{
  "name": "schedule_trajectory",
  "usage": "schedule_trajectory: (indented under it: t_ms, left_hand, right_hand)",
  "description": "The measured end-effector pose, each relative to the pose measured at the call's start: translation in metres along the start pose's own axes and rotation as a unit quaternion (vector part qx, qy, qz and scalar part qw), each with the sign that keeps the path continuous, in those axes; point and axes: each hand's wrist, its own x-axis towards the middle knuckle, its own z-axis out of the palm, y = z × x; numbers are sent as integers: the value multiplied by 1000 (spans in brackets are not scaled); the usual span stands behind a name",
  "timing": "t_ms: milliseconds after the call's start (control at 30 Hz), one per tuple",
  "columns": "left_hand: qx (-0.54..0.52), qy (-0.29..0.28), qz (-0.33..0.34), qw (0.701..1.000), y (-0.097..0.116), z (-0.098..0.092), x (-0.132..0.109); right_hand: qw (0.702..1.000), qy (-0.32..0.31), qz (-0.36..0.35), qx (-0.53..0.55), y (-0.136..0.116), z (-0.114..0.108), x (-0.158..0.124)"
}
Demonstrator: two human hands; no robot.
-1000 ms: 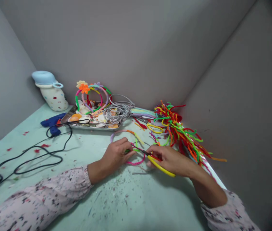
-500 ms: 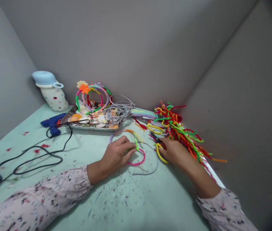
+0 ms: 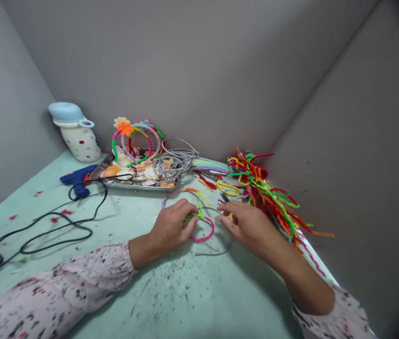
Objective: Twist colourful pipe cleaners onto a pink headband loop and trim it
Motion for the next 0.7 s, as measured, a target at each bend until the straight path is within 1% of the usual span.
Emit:
schedule_trajectory:
  t_ms: [33, 100, 233, 333, 500, 633, 667, 700]
  left_hand:
    - [-1, 2, 0, 1000, 0, 0, 0]
    - [-3, 3, 0, 1000, 0, 1, -1]
    - [-9, -5, 7, 1000, 1, 0, -1]
    - [-4, -14, 25, 1000, 2, -1, -2]
    - [23, -22, 54, 998, 2, -3, -2]
    - [32, -3, 82, 996, 3, -4, -1]
    - [33, 5, 90, 995, 3, -5, 0]
    - [35, 14, 102, 994, 4, -5, 0]
  right_hand:
    - [998, 11, -16, 59, -5, 3, 1]
    - [992, 30, -21, 119, -13, 13, 2]
    - [983, 56, -15, 175, -18, 33, 4]
    - [976, 60, -14, 210, -20, 40, 3]
    - [959, 59, -6, 277, -22, 42, 2]
    - [940, 17, 13, 341, -16, 34, 4]
    - [933, 18, 18, 358, -12, 32, 5]
    - [927, 37, 32, 373, -8, 29, 6]
